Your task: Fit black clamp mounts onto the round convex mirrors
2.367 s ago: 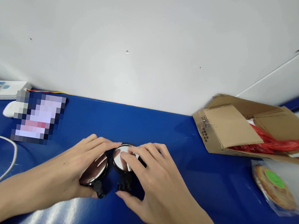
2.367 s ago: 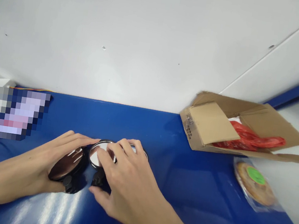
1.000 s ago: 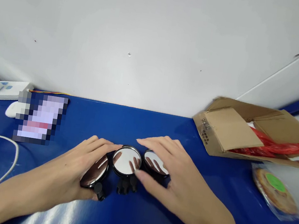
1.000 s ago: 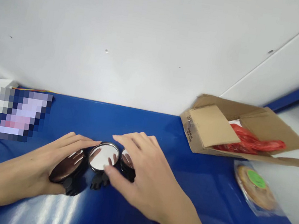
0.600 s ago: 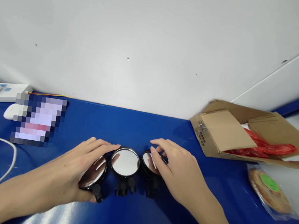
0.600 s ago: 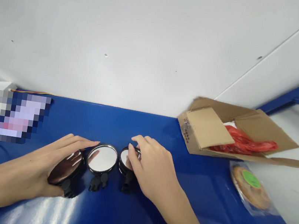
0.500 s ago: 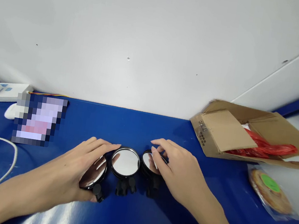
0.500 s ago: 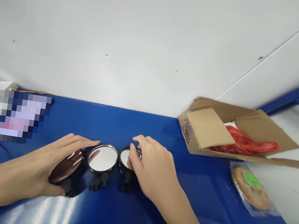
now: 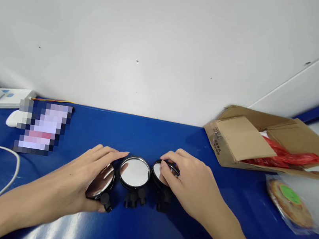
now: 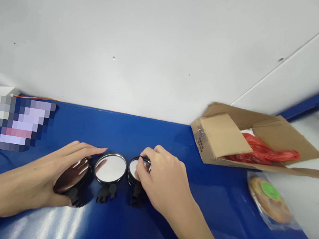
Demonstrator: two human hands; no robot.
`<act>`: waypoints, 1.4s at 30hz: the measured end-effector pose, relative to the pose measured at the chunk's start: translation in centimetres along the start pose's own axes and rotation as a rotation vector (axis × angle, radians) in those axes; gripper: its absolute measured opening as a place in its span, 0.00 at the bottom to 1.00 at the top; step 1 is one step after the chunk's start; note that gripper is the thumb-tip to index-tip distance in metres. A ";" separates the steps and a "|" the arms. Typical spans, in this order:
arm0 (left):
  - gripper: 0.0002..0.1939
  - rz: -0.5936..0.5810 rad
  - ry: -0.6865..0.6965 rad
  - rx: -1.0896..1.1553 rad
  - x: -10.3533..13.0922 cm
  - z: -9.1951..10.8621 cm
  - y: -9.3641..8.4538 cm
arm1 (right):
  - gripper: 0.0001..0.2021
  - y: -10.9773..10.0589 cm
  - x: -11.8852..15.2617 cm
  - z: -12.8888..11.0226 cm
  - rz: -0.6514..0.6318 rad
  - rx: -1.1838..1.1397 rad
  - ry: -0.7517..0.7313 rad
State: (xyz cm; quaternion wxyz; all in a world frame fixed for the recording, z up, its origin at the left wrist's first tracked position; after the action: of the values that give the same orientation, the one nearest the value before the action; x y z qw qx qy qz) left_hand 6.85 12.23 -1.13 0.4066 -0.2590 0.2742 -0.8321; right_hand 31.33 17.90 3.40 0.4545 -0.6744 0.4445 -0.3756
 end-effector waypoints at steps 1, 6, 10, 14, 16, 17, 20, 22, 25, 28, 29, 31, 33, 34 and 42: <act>0.56 -0.002 -0.002 -0.004 0.0 0.0 0.0 | 0.12 0.0 0.0 0.0 0.006 0.001 -0.005; 0.54 -0.006 -0.018 -0.006 0.1 0.0 0.0 | 0.12 0.2 -0.1 0.3 -0.012 0.014 0.017; 0.55 0.010 -0.021 -0.013 0.4 -0.1 -0.2 | 0.14 0.3 -0.1 0.4 -0.020 0.019 0.019; 0.62 0.011 0.002 -0.034 0.6 0.1 -1.1 | 0.18 0.2 0.1 0.4 -0.022 0.019 0.020; 0.65 -0.004 -0.018 -0.035 0.8 -0.1 -1.6 | 0.18 0.1 0.2 0.4 -0.021 0.016 0.026; 0.66 -0.016 -0.028 -0.037 1.0 -0.2 -1.8 | 0.18 0.0 0.2 0.4 -0.018 0.010 0.028; 0.66 -0.062 -0.032 -0.053 1.4 -0.6 -2.1 | 0.16 -0.2 0.0 0.5 -0.009 -0.035 0.044; 0.64 -0.083 -0.024 -0.063 1.4 -0.9 -2.2 | 0.15 -0.2 -0.1 0.7 -0.006 -0.068 0.064; 0.62 -0.110 -0.004 -0.026 0.8 -1.1 -2.2 | 0.15 -0.1 -0.2 1.1 -0.005 -0.097 0.099; 0.63 -0.137 0.011 0.052 0.1 -1.3 -2.1 | 0.15 -0.1 -0.4 1.2 0.006 -0.112 0.102; 0.64 -0.143 0.011 0.075 0.0 -1.4 -2.1 | 0.15 -0.1 -0.5 1.3 0.015 -0.116 0.096; 0.65 -0.149 0.008 0.115 0.0 -1.6 -2.0 | 0.16 -0.2 -0.6 1.4 0.037 -0.119 0.085; 0.64 -0.139 0.006 0.145 0.2 -1.7 -2.1 | 0.18 -0.3 -0.7 1.6 0.062 -0.116 0.086; 0.63 -0.129 0.005 0.154 0.3 -1.8 -2.2 | 0.18 -0.4 -0.7 1.6 0.076 -0.114 0.087; 0.57 -0.031 -0.010 0.068 0.8 -1.7 -3.4 | 0.17 -0.6 -0.5 1.0 0.167 -0.127 -0.003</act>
State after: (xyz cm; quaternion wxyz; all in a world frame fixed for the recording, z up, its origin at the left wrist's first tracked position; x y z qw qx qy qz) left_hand 3.54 13.75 0.07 0.4037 -0.2532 0.2397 -0.8458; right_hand 32.23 18.79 3.56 0.4411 -0.6630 0.5215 -0.3064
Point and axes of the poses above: each hand's wrist, its own x-axis away from the middle knuckle, its own y-axis out of the palm, z = x × y, the point moved 10 cm from there along -x, towards the middle knuckle, and after that the axes turned 5 degrees about -z, right-handed, at the moved point
